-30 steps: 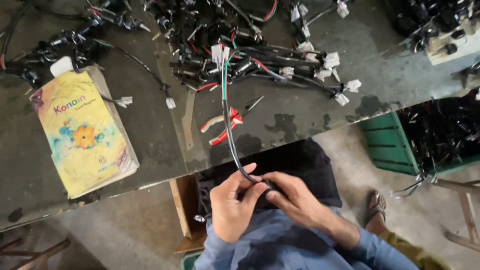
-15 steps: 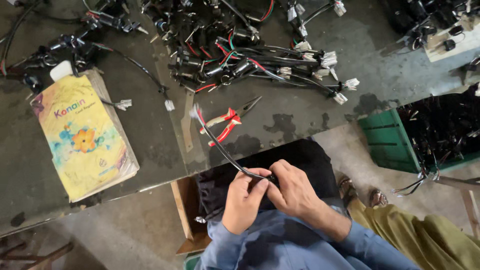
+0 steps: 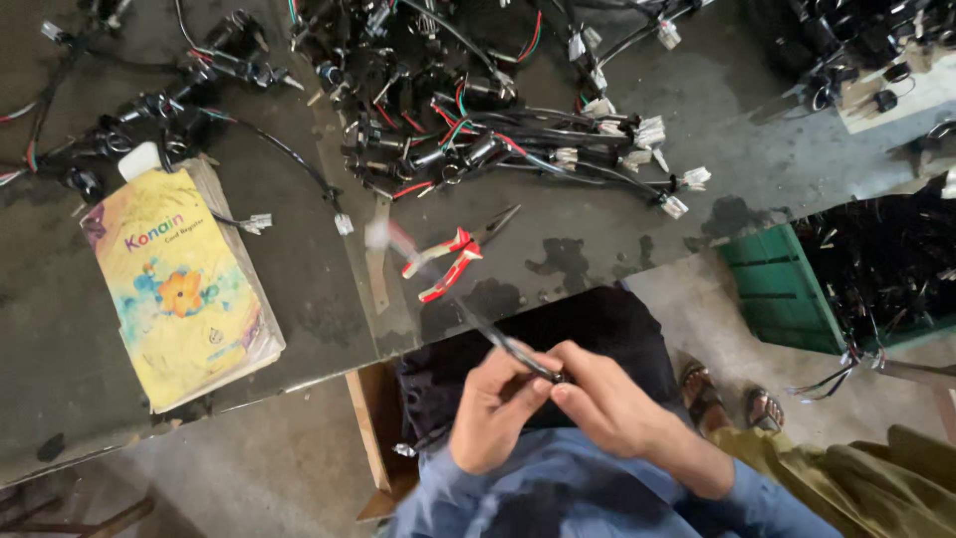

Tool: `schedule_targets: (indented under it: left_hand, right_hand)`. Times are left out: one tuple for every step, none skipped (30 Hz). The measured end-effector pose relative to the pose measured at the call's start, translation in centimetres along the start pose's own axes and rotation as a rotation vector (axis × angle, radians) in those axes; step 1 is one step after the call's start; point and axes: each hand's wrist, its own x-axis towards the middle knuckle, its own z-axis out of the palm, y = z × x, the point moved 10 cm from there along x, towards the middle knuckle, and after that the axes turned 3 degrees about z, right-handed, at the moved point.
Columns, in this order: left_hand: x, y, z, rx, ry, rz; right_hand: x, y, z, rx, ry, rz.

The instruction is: The person repeatedly strips the outer insulation from short black wires using red-handled pliers. After each strip, the wire is placed on a metal table among many similar wires. The process is repeated for multiple wires throughout the clip.

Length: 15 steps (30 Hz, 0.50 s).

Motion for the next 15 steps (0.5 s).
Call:
schedule_targets:
  left_hand:
    - [1.0,2.2,-0.3,0.360,-0.088,0.106]
    - [2.5,2.8,-2.4,0.393,0.037,0.057]
    - [3.9,3.2,-4.6,0.423,0.163,0.002]
    - [5.8,5.8,-5.6,0.816,0.243,0.186]
    - [7.2,8.0,-5.4,1.207,0.311,0.380]
    - [8.4,7.4,-6.1,1.259,0.286,0.294]
    - [9.1,6.4,-6.3,1.305,0.254,0.206]
    - [9.3,5.3,-6.4,1.350,0.222,0.118]
    - [8.4,5.5,-6.1,1.285,0.281,0.177]
    - [6.6,5.9,-5.9,1.218,0.339,0.235]
    - [4.9,4.9,-6.0,1.026,0.283,0.152]
    - [2.9,3.8,-5.7,0.834,0.225,0.070]
    - [1.1,0.6,-4.9,0.494,0.125,-0.177]
    - [-1.1,-2.4,-2.7,0.148,0.023,-0.417]
    - [-2.6,-3.1,-0.3,0.009,-0.054,-0.447]
  right_hand:
    - [0.1,0.2,-0.7,0.005,0.030,-0.008]
    - [0.2,0.3,-1.2,0.010,0.060,-0.016]
    - [0.3,1.3,-1.7,-0.006,0.088,0.067]
    - [0.6,2.4,-2.0,-0.022,0.116,0.151]
    - [0.8,3.3,-2.5,-0.039,0.150,0.232]
    - [1.4,3.6,-2.6,-0.081,0.148,0.245]
    - [1.7,3.9,-2.7,-0.122,0.148,0.265]
    - [1.6,4.1,-2.9,-0.163,0.148,0.285]
    - [1.6,3.9,-2.9,-0.119,0.142,0.254]
    - [1.3,3.5,-3.1,-0.075,0.136,0.222]
    - [1.2,3.0,-3.3,-0.031,0.125,0.185]
    - [0.9,3.0,-3.2,0.009,0.100,0.206]
    - [0.4,2.7,-3.2,0.050,0.075,0.225]
    - [0.2,2.5,-3.1,0.091,0.050,0.243]
    - [-0.1,2.5,-2.8,0.110,0.020,0.289]
